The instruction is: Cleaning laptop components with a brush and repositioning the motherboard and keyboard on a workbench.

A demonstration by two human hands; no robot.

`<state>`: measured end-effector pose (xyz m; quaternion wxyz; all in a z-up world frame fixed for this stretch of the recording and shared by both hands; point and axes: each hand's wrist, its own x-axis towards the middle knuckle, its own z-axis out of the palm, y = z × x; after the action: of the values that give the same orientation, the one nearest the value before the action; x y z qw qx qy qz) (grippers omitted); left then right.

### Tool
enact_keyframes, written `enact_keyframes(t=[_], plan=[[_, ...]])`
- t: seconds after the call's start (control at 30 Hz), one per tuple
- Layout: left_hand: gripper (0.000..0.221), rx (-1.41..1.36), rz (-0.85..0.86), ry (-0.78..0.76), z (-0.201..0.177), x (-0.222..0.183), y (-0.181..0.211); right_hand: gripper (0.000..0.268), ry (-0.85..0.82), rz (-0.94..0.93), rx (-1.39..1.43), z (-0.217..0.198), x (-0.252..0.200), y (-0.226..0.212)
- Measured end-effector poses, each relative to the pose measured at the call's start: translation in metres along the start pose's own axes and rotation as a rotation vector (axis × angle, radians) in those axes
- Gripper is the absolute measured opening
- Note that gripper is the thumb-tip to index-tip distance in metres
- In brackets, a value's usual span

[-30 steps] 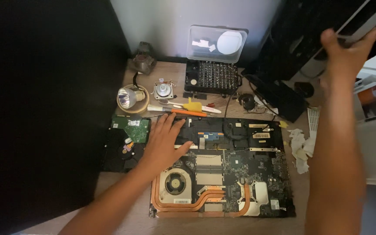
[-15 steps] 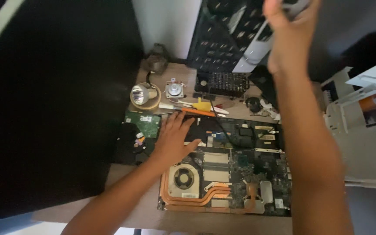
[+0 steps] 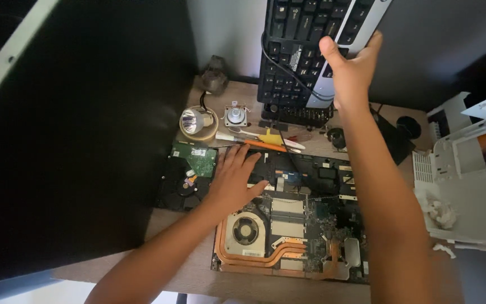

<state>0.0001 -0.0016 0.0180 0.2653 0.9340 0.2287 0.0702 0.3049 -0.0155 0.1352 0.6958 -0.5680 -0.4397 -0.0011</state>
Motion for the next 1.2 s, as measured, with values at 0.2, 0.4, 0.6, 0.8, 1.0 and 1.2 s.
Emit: enact_keyframes(t=[0.2, 0.4, 0.6, 0.8, 1.0, 1.2], plan=[[0.072, -0.01, 0.013, 0.025, 0.001, -0.002, -0.001, 0.062, 0.062, 0.091, -0.023, -0.005, 0.001, 0.013], [0.073, 0.021, -0.002, 0.012, -0.002, 0.001, 0.002, 0.065, 0.036, 0.093, -0.049, -0.005, 0.006, 0.02], [0.074, 0.068, 0.02, 0.049, 0.007, 0.002, -0.005, 0.065, 0.12, 0.09, -0.105, -0.002, 0.004, 0.027], [0.074, 0.017, 0.027, 0.045, 0.002, -0.001, -0.002, 0.06, 0.079, 0.154, -0.075, -0.011, 0.001, 0.023], [0.074, 0.022, 0.001, 0.012, -0.003, 0.0, 0.002, 0.092, 0.064, 0.217, -0.28, -0.011, -0.005, 0.005], [0.075, 0.048, -0.007, -0.005, 0.001, 0.002, -0.002, 0.052, -0.053, 0.042, -0.238, -0.067, -0.037, -0.028]])
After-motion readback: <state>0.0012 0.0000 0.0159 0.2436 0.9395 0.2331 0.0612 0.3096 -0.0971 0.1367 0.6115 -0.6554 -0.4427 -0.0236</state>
